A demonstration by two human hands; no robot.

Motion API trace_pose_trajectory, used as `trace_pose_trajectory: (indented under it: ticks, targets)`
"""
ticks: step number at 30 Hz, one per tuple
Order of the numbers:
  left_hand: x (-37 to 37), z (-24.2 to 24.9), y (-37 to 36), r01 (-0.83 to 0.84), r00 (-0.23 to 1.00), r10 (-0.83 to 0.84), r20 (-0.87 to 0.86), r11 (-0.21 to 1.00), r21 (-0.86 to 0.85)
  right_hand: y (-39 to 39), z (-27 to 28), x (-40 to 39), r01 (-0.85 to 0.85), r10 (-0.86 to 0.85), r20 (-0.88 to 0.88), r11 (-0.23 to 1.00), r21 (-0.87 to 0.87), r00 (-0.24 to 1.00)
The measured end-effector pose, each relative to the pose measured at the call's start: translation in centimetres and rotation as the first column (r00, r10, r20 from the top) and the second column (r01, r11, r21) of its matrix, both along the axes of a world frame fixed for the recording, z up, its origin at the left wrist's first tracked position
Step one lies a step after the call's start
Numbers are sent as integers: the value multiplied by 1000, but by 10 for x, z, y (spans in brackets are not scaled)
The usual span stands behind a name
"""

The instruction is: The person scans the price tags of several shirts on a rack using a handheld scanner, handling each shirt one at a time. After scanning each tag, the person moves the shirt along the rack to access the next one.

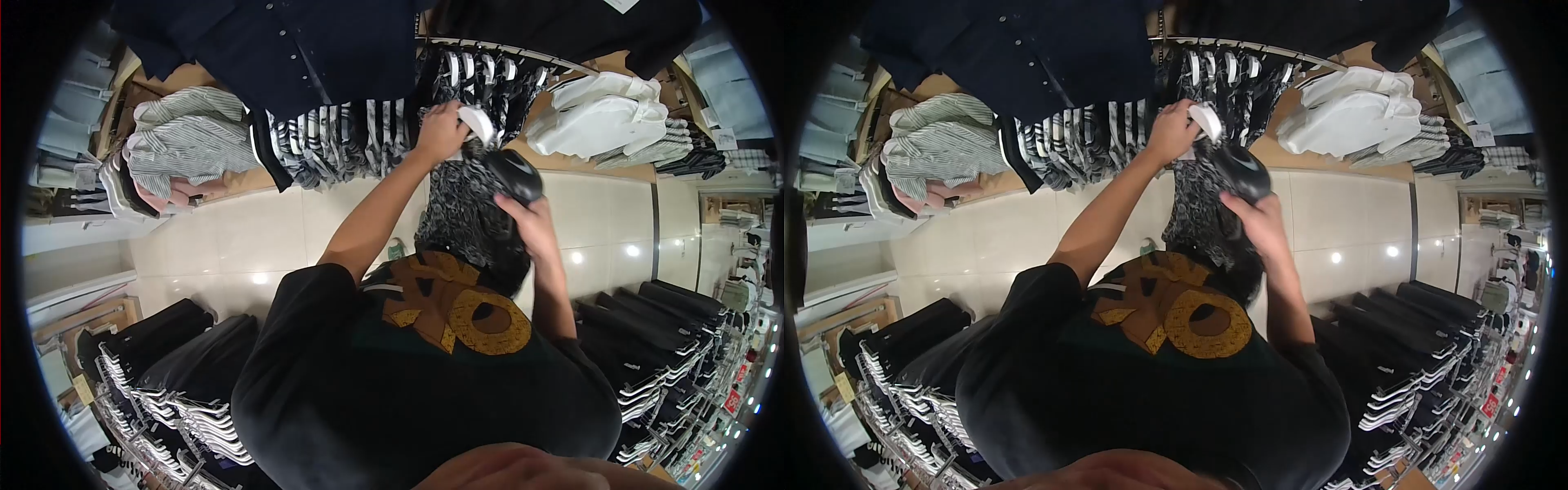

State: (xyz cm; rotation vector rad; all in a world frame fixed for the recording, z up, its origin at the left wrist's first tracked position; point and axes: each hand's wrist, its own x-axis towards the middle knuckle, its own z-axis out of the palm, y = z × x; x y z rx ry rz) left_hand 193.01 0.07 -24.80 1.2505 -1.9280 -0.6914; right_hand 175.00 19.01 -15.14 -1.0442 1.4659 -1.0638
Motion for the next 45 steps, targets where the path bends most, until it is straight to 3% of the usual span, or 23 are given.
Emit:
trace_pose_trajectory:
  ticks: [3,6,8,9,13,14,16,17,18,21,24,26,28,30,32,34,37,39,41,45]
  targets:
    - [-2,-50,-36,-126,992,125,35,991,36,-64,-64,10,1,-1,44,1000,10,999]
    - [2,-58,-72,-178,981,170,96,981,80,-125,-87,14,-26,23,-55,998,-60,998]
    - [11,-44,-89,-210,978,209,29,975,66,-164,-105,12,-30,35,-219,999,29,975]
    - [16,-37,-95,-276,961,277,-20,961,24,-183,-121,13,-16,-15,-218,990,-139,976]
    - [51,-31,-96,-434,898,426,-111,898,-64,-240,-150,15,3,-62,-265,976,-219,962]
    - [61,-26,-92,-453,890,442,-113,886,-101,-248,-149,16,-10,-48,-262,976,-218,964]
    - [78,-24,-85,-559,829,544,-128,799,-222,-264,-165,21,-17,-13,-444,998,-64,896]
    - [88,-23,-83,-595,800,590,-105,762,-254,-274,-193,21,-41,-15,-386,990,-137,922]
    - [94,-10,-77,-649,760,638,-124,756,-88,-276,-206,23,-51,-3,-379,990,-134,925]
    - [118,-7,-86,-680,731,666,-151,728,-87,-270,-240,30,-52,-19,-506,991,-126,862]
    - [143,5,-111,-587,805,590,-60,777,-228,-265,-274,33,5,-76,-392,984,-178,917]
    - [157,14,-134,-527,824,566,21,781,-335,-260,-280,33,-28,-45,-416,985,-169,908]
    - [174,19,-166,-512,824,564,51,780,-358,-258,-279,34,-138,-87,-524,916,-377,847]
    - [188,22,-201,-491,828,556,79,785,-379,-252,-274,37,-204,-87,-605,896,-396,792]
    - [201,24,-232,-508,771,605,199,773,-380,-241,-244,52,-49,-168,-530,927,-371,831]
    - [211,44,-256,-518,765,597,242,793,-320,-236,-239,62,-37,-119,-510,957,-287,852]
    - [230,71,-295,-535,748,575,332,818,-211,-234,-218,86,-243,-51,-664,907,-343,746]
    - [259,70,-331,-521,683,573,452,817,-249,-237,-226,105,-243,-40,-645,907,-344,764]
    - [292,64,-370,-470,690,579,434,815,-340,-242,-248,123,-271,-21,-617,886,-376,787]
    - [333,56,-416,-364,640,599,481,788,-497,-267,-235,165,-235,-59,-574,874,-425,817]
